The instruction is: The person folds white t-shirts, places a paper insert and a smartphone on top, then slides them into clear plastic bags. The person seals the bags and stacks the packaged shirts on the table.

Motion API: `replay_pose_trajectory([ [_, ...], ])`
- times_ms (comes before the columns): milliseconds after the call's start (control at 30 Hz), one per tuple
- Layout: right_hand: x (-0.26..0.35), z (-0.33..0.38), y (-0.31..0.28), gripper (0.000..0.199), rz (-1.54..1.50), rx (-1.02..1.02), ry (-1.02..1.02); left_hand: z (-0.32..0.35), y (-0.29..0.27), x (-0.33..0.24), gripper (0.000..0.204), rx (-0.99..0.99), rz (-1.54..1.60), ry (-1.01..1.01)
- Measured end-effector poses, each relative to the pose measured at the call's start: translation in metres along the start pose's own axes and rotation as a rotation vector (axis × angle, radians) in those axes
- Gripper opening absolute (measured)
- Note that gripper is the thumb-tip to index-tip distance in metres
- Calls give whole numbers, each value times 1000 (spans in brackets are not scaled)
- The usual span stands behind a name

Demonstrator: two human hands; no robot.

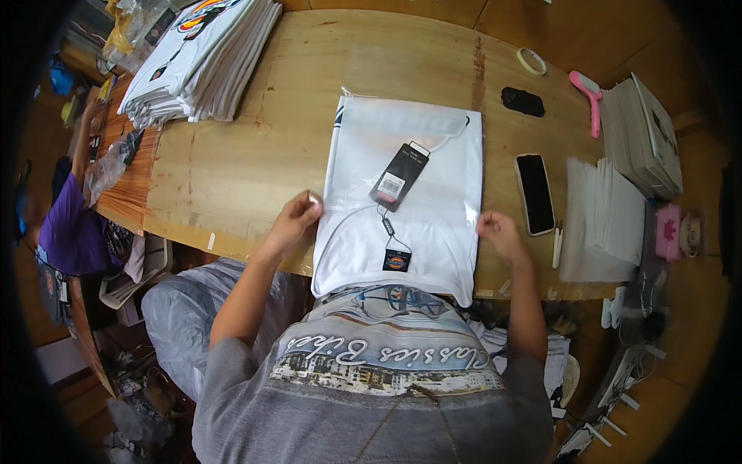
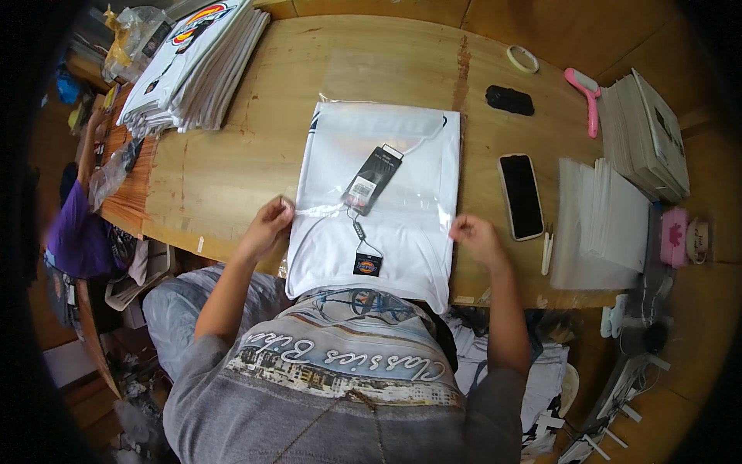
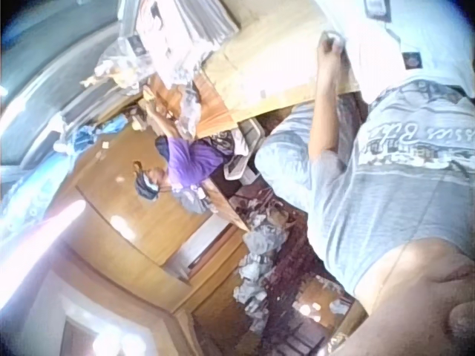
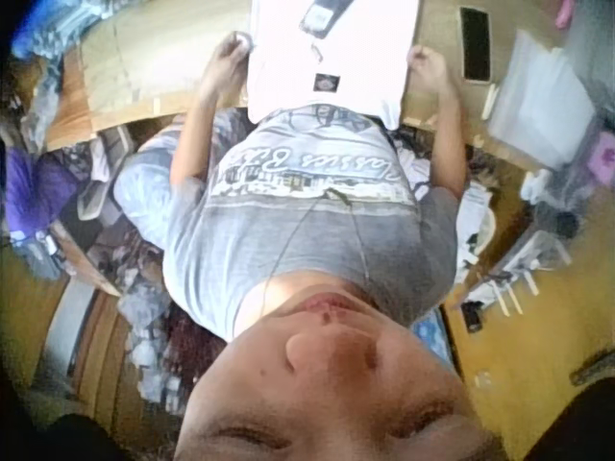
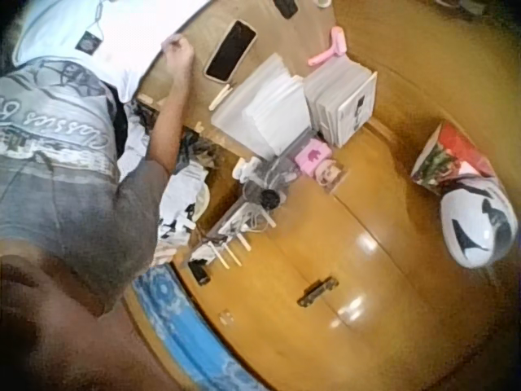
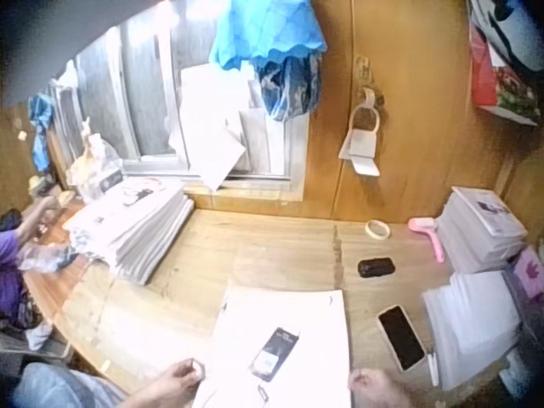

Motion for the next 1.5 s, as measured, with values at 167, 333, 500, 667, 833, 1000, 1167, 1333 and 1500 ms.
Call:
replay_pose_trajectory([
  [167,-9,67,25,5,37,50,201,72,2,35,12,-17,-24,-154],
  [333,-17,116,38,4,-21,270,344,128,16,49,11,56,-31,-237],
  [500,-1,67,38,2,40,138,201,113,7,35,9,17,-107,-62],
  [667,19,-13,9,7,-261,-165,-6,87,38,-33,5,134,-805,60],
  [833,13,15,-10,33,-281,-439,8,54,142,1,10,548,-1060,811],
  [1000,-35,90,-4,37,-589,-395,91,-35,162,-25,18,279,-1213,824],
  [1167,-26,109,77,40,-836,-169,201,-159,122,-76,56,-98,-1500,521],
  [1333,-22,58,113,42,-966,-303,-61,-212,147,-83,60,391,-1253,389],
  [1500,23,37,66,45,-825,-195,-226,-195,113,-141,55,494,-885,179],
])
Point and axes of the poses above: each hand's wrist, its own z-axis away from the middle knuckle, its own y-axis out of the palm, x = y × z, the point moved 3 cm from there along -z, towards the middle knuckle, and after that the axes turned 5 degrees about -z, right-handed, at the moved point
